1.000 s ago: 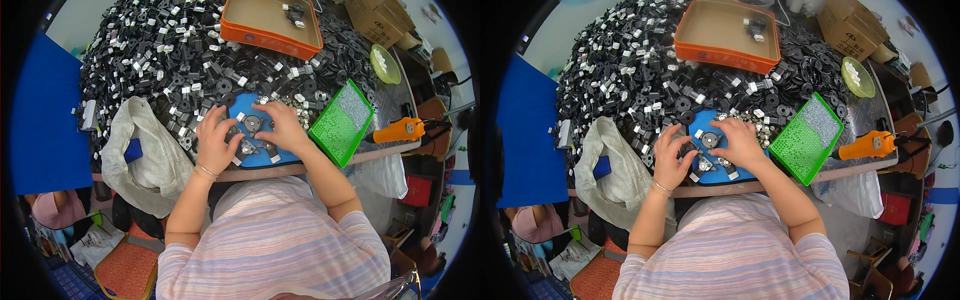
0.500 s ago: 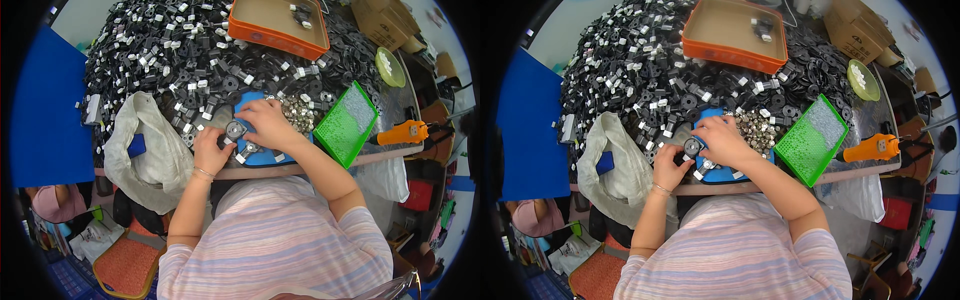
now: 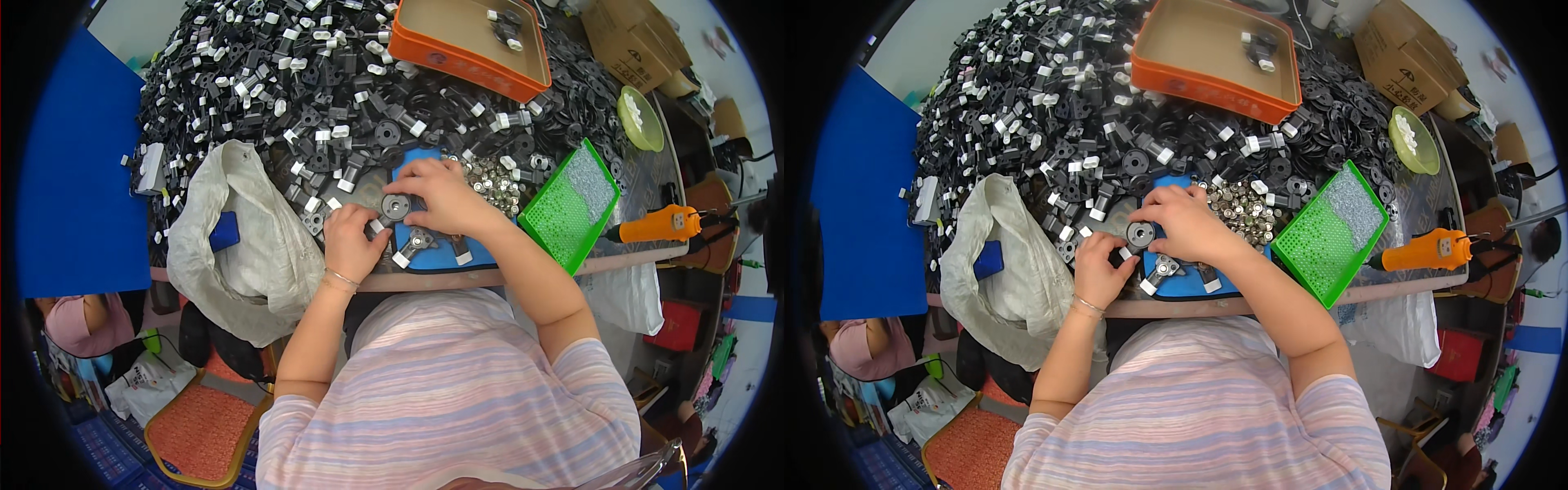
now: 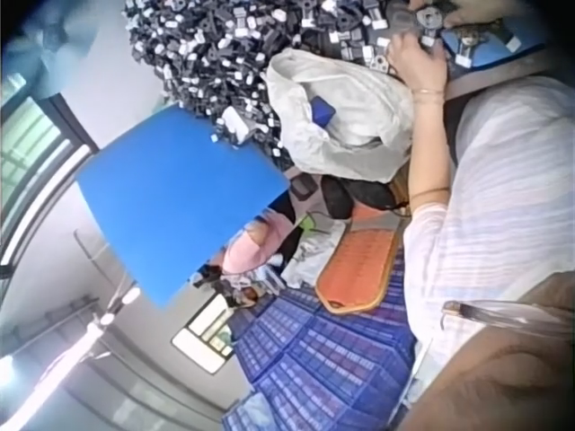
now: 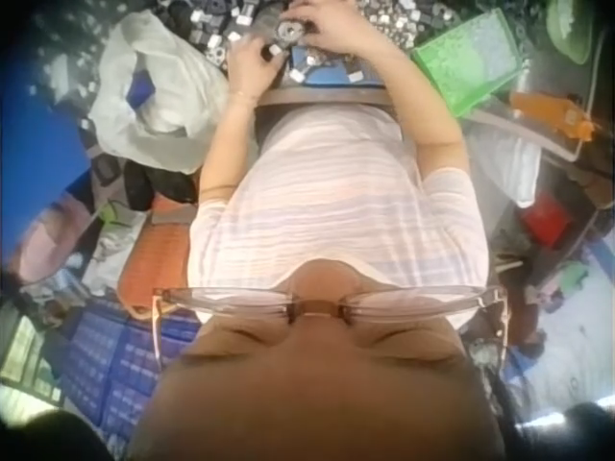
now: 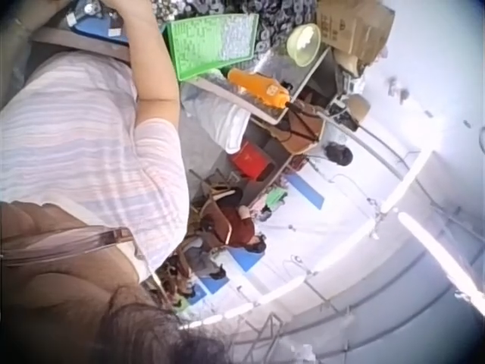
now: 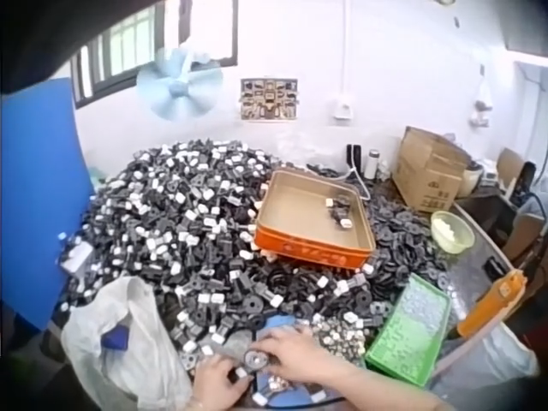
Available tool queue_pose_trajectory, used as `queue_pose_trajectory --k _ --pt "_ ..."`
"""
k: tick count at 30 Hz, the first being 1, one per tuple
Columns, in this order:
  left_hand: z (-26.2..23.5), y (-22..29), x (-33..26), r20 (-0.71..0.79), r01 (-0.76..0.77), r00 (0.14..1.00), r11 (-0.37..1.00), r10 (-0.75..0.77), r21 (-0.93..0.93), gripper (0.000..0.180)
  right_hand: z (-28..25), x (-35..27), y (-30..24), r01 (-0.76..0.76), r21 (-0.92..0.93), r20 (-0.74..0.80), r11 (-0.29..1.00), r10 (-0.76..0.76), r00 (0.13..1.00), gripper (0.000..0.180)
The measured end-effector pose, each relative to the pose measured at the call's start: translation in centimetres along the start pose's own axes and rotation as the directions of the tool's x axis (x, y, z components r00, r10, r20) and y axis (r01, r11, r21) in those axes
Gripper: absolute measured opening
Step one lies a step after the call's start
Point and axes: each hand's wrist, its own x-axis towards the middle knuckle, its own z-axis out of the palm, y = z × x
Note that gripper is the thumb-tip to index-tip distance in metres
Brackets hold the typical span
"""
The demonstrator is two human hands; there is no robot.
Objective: Assembling small electronic components using an electric screwdriver at a factory workbench.
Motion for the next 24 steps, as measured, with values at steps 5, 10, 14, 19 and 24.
queue_pose_trajectory --k 5,10,14,19,24 --pt "-0.04 -0.22 0.13 0.003 0.005 1.0 1.0 -0.005 -0.003 0.026 0.27 0.38 0.09 0.007 -0.022 0.089 1.0 -0.005 0.996 0.05" --pt "-0.06 -0.24 0.15 0.008 0.013 1.0 1.0 -0.013 -0.018 0.025 -0.05 0.42 -0.19 -0.032 -0.069 0.12 0.997 0.04 0.992 0.054" --pt "-0.11 -0.21 0.19 0.017 0.016 1.0 1.0 -0.015 -0.007 0.026 -0.08 0.32 -0.21 -0.034 -0.047 0.099 0.998 0.039 0.994 0.055" --pt "-0.17 -0.11 0.25 -0.001 -0.008 1.0 1.0 0.008 0.0 0.026 -0.05 0.15 -0.74 -0.03 -0.101 0.045 0.994 0.035 0.998 0.05" --pt "-0.11 -0.18 0.19 0.008 0.014 1.0 1.0 -0.014 0.0 0.026 0.1 -0.41 -0.85 0.032 -0.164 -0.054 0.986 -0.041 0.998 0.045"
